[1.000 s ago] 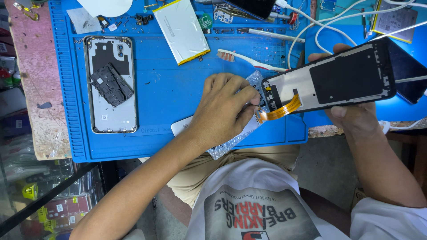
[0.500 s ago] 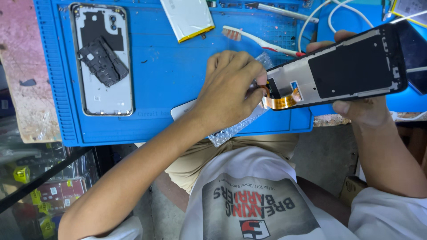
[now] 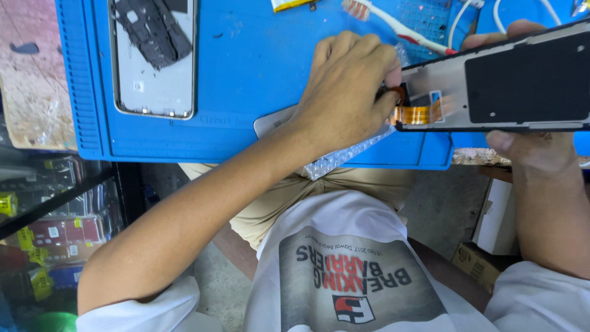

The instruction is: The person assembles a mobile phone by hand and using a tool. The person connects internal components, inserts a battery, and attaches the screen and back cover.

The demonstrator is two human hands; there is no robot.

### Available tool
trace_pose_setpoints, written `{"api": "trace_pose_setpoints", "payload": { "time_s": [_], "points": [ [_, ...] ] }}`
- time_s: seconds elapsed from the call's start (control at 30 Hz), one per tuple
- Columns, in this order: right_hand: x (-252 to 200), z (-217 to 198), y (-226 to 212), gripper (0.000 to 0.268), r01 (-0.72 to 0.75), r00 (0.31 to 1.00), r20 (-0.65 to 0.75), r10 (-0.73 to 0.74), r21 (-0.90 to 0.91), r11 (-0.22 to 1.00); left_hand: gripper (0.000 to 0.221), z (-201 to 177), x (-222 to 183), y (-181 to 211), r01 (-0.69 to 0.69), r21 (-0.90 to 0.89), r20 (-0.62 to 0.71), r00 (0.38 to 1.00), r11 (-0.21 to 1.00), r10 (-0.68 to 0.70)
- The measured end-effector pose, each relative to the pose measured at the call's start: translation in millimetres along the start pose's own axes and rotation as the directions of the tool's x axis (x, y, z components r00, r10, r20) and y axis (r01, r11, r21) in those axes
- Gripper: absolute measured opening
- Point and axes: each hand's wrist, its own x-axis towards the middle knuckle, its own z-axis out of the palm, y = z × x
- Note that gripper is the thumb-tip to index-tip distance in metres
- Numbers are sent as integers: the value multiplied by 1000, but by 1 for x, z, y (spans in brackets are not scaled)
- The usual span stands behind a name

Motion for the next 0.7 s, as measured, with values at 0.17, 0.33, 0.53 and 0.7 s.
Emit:
{"api": "trace_pose_setpoints", "payload": {
  "time_s": [0.17, 0.33, 0.53, 0.7],
  "points": [
    [0, -12, 13, 85, -53, 998, 47, 51, 43, 998, 22, 8, 1, -7, 43, -35, 1, 999, 998, -43],
    [-16, -28, 29, 61, -116, 991, 69, 119, -47, 992, 25, 14, 4, -16, 6, -85, -46, 999, 996, -10],
    [-32, -40, 37, 29, -90, 986, 112, 122, -259, 962, 21, 9, 2, -19, 51, -169, 73, 997, 984, -39],
    [-19, -17, 5, 16, -45, 990, 98, 102, -469, 882, 22, -4, 0, -23, 52, -137, 190, 982, 989, -26]
  ]
}}
